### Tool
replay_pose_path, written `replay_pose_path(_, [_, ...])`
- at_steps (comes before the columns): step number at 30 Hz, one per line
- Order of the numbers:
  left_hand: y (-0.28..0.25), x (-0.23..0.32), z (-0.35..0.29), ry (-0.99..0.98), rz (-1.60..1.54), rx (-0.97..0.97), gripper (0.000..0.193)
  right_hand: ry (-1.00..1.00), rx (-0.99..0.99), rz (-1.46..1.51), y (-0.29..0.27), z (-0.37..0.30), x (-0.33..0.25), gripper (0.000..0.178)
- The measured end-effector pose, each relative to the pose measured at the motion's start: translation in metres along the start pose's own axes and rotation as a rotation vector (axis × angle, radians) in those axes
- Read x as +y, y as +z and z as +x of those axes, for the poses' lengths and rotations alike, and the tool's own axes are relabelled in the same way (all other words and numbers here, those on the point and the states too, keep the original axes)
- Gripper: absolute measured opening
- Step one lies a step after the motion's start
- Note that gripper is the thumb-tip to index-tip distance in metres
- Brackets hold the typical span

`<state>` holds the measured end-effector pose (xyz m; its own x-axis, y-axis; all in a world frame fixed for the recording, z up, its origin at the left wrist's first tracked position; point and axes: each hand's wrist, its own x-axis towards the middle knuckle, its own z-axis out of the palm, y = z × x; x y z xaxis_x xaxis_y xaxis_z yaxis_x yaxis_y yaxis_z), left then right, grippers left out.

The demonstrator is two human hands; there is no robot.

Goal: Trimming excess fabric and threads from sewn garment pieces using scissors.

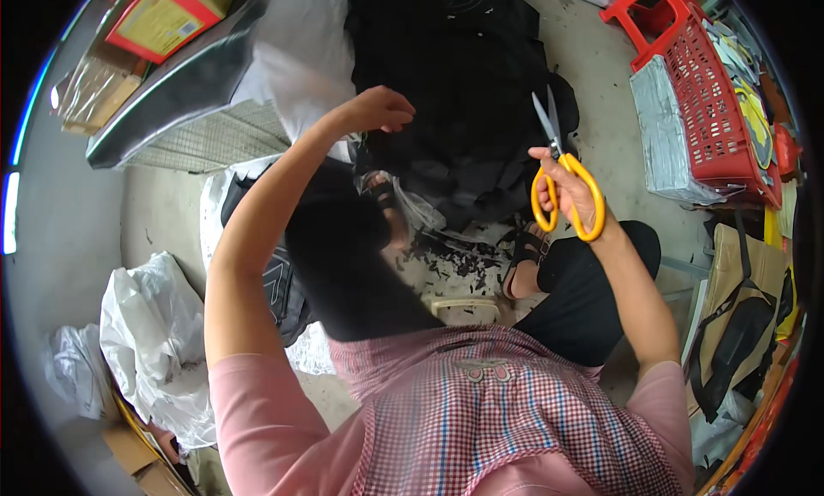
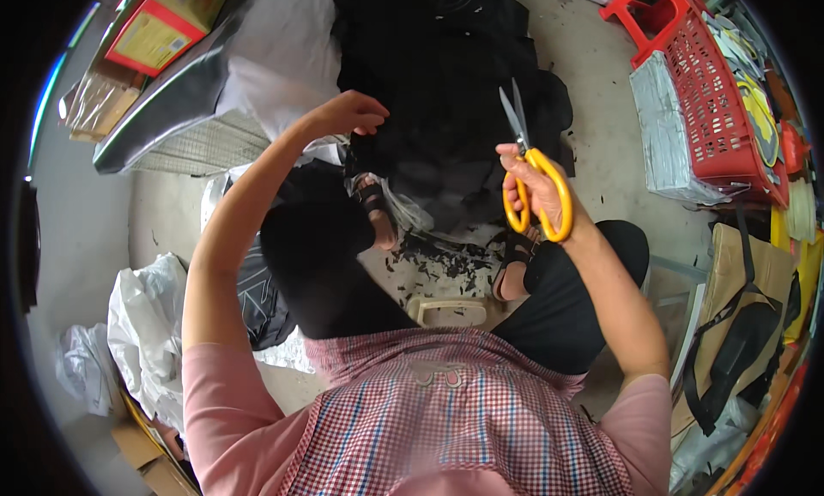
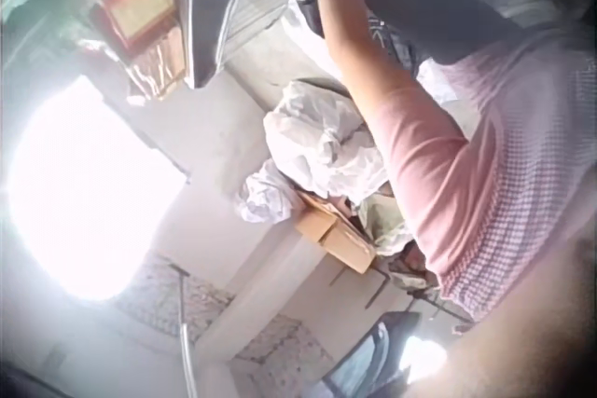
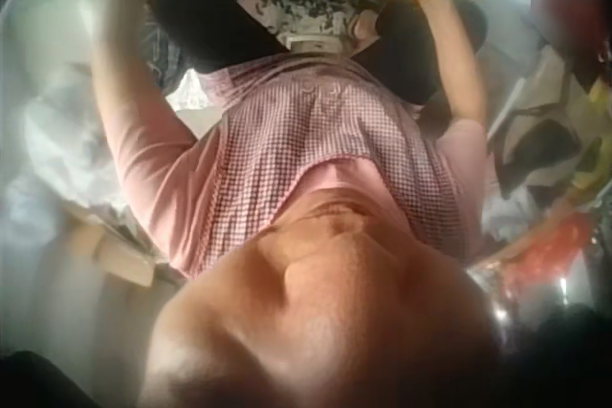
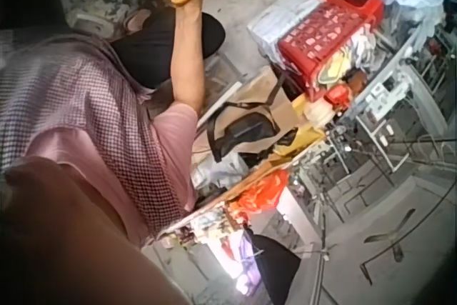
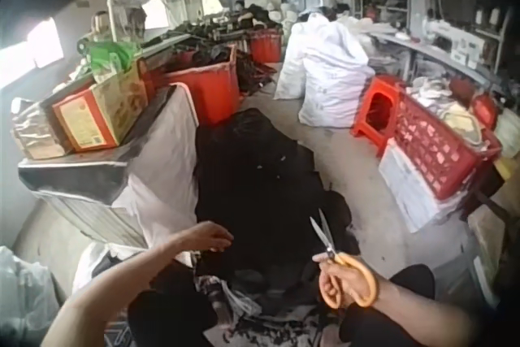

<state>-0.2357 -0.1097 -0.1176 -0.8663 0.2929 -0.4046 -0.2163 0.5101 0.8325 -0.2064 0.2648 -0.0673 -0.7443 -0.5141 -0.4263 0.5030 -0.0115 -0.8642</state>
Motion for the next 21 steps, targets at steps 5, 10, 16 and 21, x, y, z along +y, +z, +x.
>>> replay_pose_path(5, [0.017, -0.111, 0.109, -0.204, 0.454, 0.186, 0.036, 0.080, 0.027, 0.322, -0.006, -0.005, -0.016, 0.040])
replay_pose_path(10, [0.078, -0.213, 0.139, -0.433, 0.425, 0.572, 0.051, 0.018, 0.076, 0.447, -0.028, -0.005, -0.022, 0.040])
replay_pose_path(16, [0.093, -0.199, 0.151, -0.346, 0.158, 0.922, 0.039, 0.026, 0.088, 0.497, -0.031, -0.002, -0.020, 0.039])
replay_pose_path(21, [0.047, -0.107, 0.147, -0.019, 0.101, 1.214, 0.029, -0.011, 0.027, 0.403, -0.017, 0.001, -0.020, 0.038])
